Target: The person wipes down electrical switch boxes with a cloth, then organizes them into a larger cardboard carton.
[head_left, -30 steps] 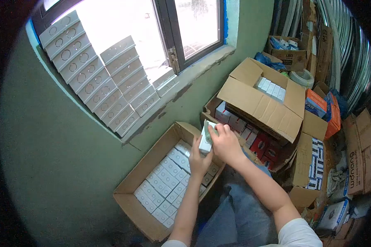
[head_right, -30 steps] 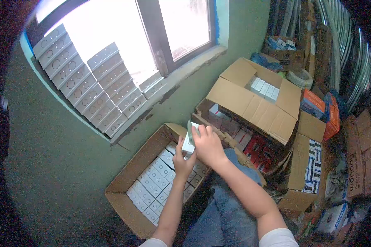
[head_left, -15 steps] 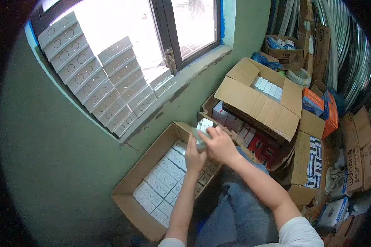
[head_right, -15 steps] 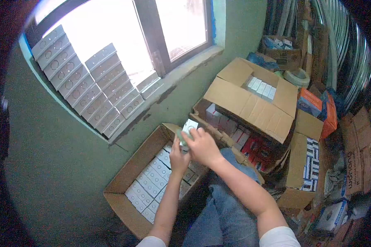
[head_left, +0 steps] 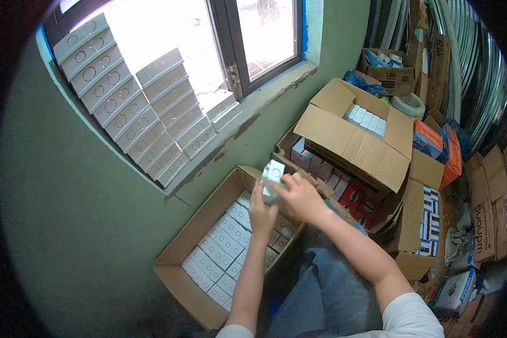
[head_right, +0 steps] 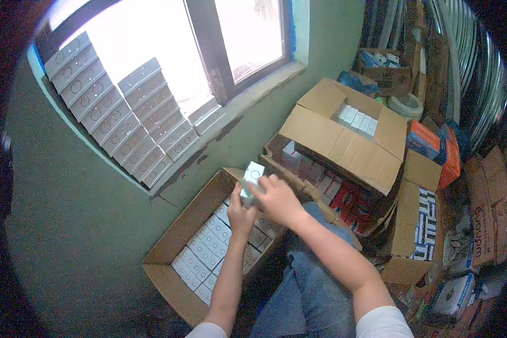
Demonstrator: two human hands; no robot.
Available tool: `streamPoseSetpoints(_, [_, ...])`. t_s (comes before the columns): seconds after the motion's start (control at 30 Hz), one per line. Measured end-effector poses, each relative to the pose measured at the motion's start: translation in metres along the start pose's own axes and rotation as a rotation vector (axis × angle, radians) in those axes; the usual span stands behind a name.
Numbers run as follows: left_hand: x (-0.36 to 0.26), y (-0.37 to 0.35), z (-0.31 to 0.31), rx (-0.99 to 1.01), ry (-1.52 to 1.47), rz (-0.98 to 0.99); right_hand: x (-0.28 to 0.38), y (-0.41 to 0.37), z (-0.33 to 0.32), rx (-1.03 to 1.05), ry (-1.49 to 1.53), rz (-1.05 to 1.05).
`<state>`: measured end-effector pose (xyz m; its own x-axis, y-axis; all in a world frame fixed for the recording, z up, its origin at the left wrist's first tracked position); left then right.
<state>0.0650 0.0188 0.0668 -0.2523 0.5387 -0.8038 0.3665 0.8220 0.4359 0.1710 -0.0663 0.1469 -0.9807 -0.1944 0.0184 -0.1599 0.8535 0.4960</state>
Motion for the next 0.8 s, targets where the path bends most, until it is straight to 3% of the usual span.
streamPoseSetpoints(0.03, [0.007,0.003,0.000,0.015,-0.016,-0.107,0.005,0.000,0.006,0.030,0.039,-0.027])
streamPoseSetpoints(0.13, [-0.001,0.000,-0.007,0.036,-0.003,-0.124,-0.003,0.005,0.005,-0.005,0.003,0.004])
streamPoseSetpoints(0.27, [-0.025,-0.009,-0.003,-0.027,-0.002,0.098,-0.030,0.000,-0.002,-0.123,-0.167,0.190])
streamPoseSetpoints(0.47, [0.000,-0.003,-0.008,-0.017,0.001,-0.047,0.017,0.000,0.007,-0.020,-0.025,0.013])
streamPoseSetpoints(0.63, [-0.008,-0.005,-0.008,0.021,-0.014,0.000,-0.017,-0.002,-0.001,-0.075,-0.162,0.287])
streamPoseSetpoints(0.73, [-0.015,-0.006,-0.005,0.020,-0.006,0.044,-0.020,-0.008,0.002,-0.066,-0.123,0.344])
streamPoseSetpoints(0.8, [-0.003,-0.004,-0.007,-0.008,0.012,0.017,-0.004,-0.004,-0.001,-0.059,-0.012,0.225])
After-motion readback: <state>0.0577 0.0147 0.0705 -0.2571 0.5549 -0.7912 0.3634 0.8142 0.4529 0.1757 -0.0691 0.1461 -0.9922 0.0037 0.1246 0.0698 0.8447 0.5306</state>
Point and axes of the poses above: each hand's wrist, its own y-axis towards the middle knuckle, its own z-axis out of the palm, x = y × z, the point moved 4 cm from there along y, towards the middle knuckle, and after that the axes turned 8 degrees about -z, right-handed, at the moved point
